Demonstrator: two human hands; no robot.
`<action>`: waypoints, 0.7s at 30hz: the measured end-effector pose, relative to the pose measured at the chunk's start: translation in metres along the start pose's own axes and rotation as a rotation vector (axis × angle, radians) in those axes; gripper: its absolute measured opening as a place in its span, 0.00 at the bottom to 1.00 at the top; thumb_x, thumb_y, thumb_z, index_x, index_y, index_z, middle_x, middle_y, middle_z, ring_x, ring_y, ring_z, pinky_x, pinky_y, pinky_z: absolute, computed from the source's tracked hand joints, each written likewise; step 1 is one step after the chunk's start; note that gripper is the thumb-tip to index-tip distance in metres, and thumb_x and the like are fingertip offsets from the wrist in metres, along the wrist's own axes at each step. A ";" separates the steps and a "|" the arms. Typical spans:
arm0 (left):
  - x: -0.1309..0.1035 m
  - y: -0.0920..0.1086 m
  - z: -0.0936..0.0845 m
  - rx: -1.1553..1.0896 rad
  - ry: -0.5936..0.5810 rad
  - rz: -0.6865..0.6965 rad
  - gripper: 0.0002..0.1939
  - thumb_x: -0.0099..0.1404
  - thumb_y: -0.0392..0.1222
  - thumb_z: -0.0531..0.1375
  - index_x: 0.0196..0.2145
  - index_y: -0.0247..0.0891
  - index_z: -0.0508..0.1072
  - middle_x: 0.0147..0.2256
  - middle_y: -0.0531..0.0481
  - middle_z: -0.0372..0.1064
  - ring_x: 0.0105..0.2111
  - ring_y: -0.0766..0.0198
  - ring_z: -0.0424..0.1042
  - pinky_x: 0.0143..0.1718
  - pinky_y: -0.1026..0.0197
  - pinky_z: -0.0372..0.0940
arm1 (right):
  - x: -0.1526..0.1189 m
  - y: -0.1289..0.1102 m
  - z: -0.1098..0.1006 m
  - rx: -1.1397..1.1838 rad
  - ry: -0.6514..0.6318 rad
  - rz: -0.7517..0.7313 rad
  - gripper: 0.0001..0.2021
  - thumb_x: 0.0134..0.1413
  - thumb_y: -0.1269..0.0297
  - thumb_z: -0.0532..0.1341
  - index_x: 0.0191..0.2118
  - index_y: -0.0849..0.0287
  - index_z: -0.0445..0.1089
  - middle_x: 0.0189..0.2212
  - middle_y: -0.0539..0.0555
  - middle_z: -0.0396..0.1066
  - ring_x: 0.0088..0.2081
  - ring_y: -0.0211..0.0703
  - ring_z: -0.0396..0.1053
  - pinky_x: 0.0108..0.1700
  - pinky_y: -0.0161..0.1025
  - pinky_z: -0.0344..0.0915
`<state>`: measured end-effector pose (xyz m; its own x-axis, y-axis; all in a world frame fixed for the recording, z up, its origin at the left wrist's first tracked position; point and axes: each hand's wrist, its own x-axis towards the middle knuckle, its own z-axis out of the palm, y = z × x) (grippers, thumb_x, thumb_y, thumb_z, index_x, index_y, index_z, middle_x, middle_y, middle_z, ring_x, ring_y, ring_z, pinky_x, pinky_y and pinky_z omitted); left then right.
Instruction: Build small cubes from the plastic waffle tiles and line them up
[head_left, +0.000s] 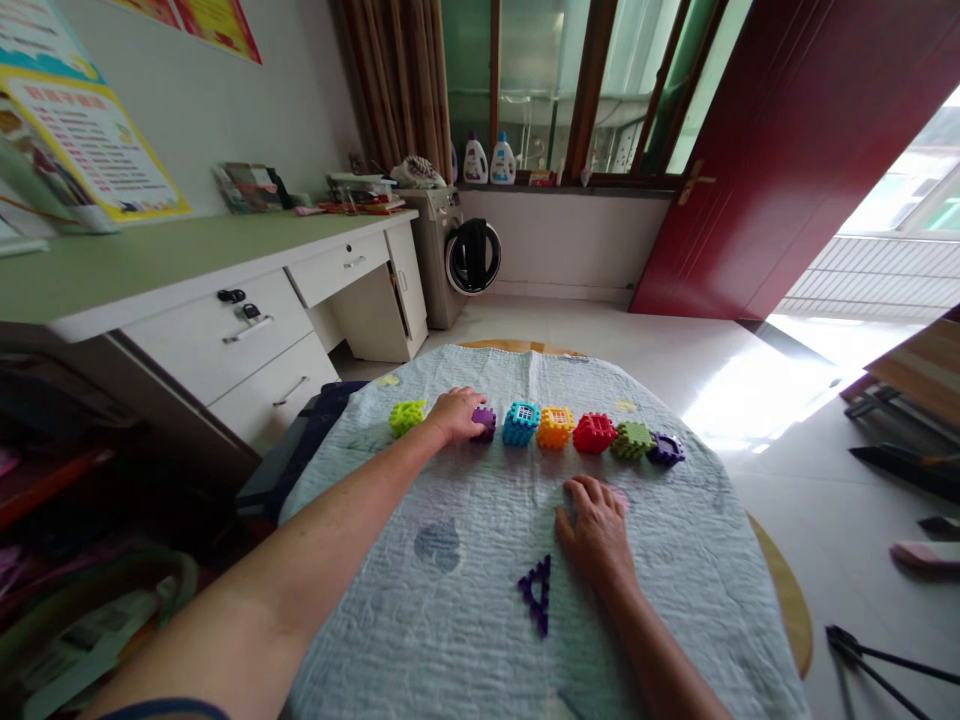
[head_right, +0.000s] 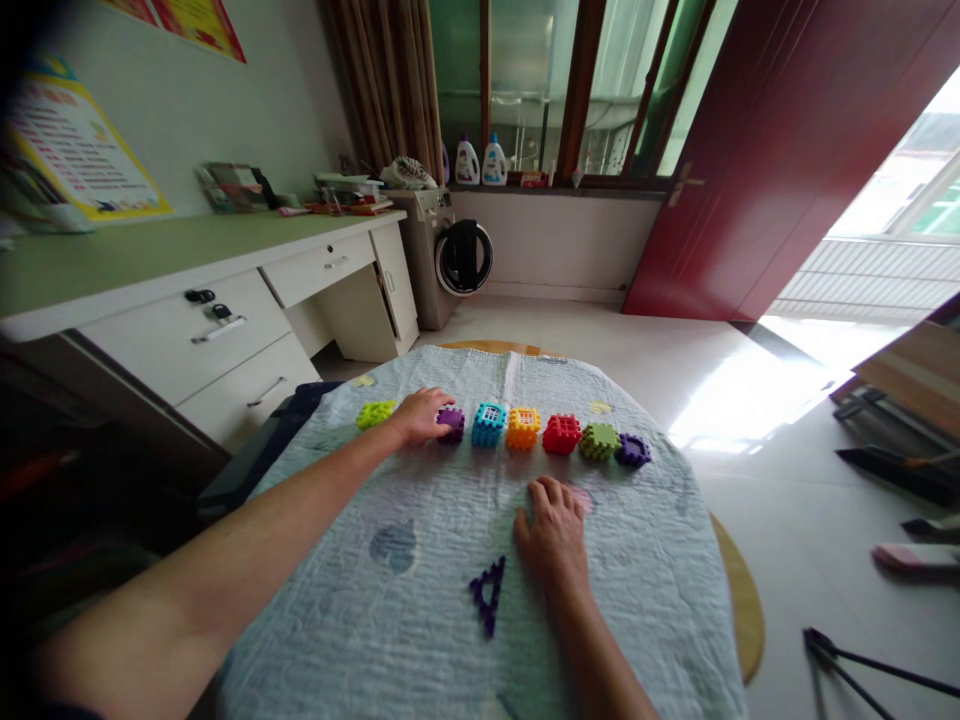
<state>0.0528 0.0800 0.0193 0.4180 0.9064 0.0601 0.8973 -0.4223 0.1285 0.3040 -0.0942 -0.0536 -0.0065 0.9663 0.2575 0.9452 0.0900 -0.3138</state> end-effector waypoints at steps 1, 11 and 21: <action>-0.003 0.001 0.001 -0.005 0.019 -0.004 0.24 0.53 0.43 0.64 0.50 0.41 0.73 0.48 0.44 0.70 0.49 0.52 0.68 0.50 0.54 0.64 | 0.000 0.000 0.000 -0.002 0.001 0.001 0.15 0.58 0.63 0.56 0.49 0.58 0.69 0.51 0.58 0.68 0.54 0.52 0.62 0.58 0.49 0.55; -0.121 0.029 0.031 -0.210 0.256 0.091 0.18 0.60 0.37 0.60 0.49 0.39 0.72 0.51 0.44 0.67 0.52 0.54 0.65 0.57 0.51 0.61 | 0.000 0.002 0.002 -0.020 0.004 -0.004 0.15 0.57 0.62 0.56 0.49 0.55 0.70 0.51 0.58 0.68 0.54 0.51 0.62 0.57 0.48 0.56; -0.170 0.031 0.061 -0.260 0.292 -0.139 0.12 0.62 0.39 0.59 0.44 0.41 0.73 0.46 0.45 0.69 0.48 0.54 0.66 0.54 0.49 0.62 | 0.002 0.000 -0.005 0.048 -0.079 0.014 0.18 0.56 0.62 0.57 0.52 0.55 0.69 0.53 0.57 0.67 0.56 0.52 0.60 0.58 0.50 0.54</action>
<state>0.0179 -0.0871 -0.0471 0.2044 0.9324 0.2982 0.8607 -0.3163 0.3990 0.3058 -0.0937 -0.0490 -0.0204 0.9834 0.1805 0.9288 0.0855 -0.3605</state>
